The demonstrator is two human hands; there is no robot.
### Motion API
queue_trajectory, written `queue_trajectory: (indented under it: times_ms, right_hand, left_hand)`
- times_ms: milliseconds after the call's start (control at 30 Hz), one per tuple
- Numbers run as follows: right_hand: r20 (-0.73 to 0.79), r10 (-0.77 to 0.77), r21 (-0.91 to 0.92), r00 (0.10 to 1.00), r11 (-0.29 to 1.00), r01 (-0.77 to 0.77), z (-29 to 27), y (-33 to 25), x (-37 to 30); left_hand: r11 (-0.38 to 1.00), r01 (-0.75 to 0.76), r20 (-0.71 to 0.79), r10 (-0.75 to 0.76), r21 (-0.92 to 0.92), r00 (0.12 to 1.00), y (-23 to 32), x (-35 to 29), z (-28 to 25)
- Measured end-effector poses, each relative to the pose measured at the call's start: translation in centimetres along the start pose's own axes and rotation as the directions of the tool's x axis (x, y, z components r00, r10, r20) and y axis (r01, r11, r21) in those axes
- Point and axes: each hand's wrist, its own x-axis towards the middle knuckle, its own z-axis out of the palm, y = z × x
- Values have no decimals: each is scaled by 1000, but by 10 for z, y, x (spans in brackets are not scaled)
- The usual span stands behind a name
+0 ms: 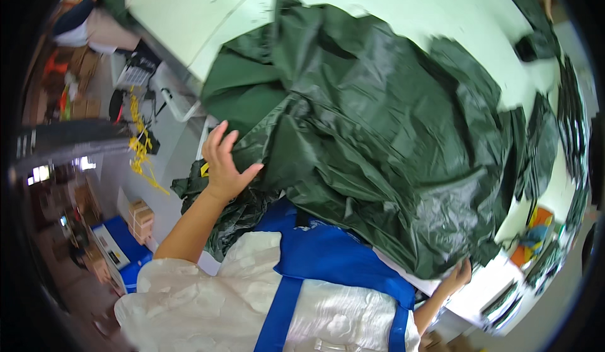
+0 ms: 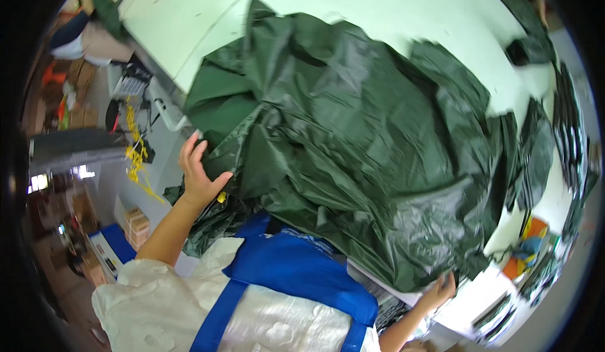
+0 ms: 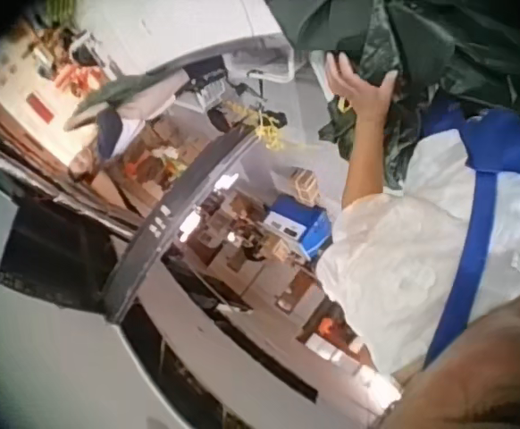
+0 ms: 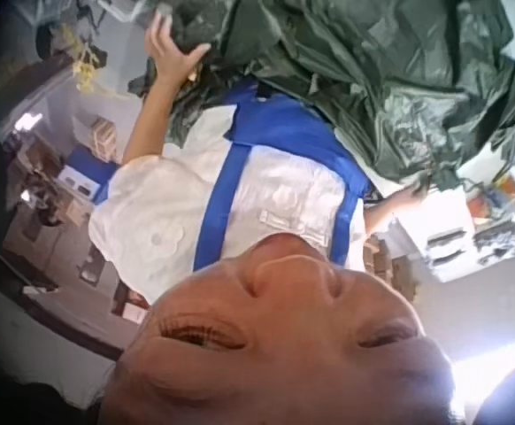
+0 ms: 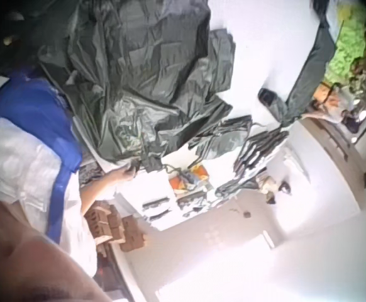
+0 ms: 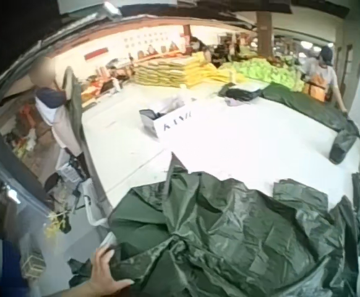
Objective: The person folds a dark green garment on a white table, aligning edges and smoothing the fabric. The person then places the folded item into a white plastic basket and continues folding additional garments.
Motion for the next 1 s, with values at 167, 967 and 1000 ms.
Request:
queue_trajectory:
  times_ms: [167, 967, 1000]
  right_hand:
    - [-282, 675, -223, 682, 645, -731, -21, 27, -57]
    - [-178, 439, 470, 881, 825, -316, -176, 51, 208]
    - [-165, 474, 478, 865, 806, -351, -168, 74, 199]
  left_hand:
    - [915, 361, 137, -340, -180, 930, -73, -76, 5]
    - [905, -57, 45, 84, -423, 995, -124, 256, -83]
    - [933, 58, 38, -48, -356, 998, -142, 224, -70]
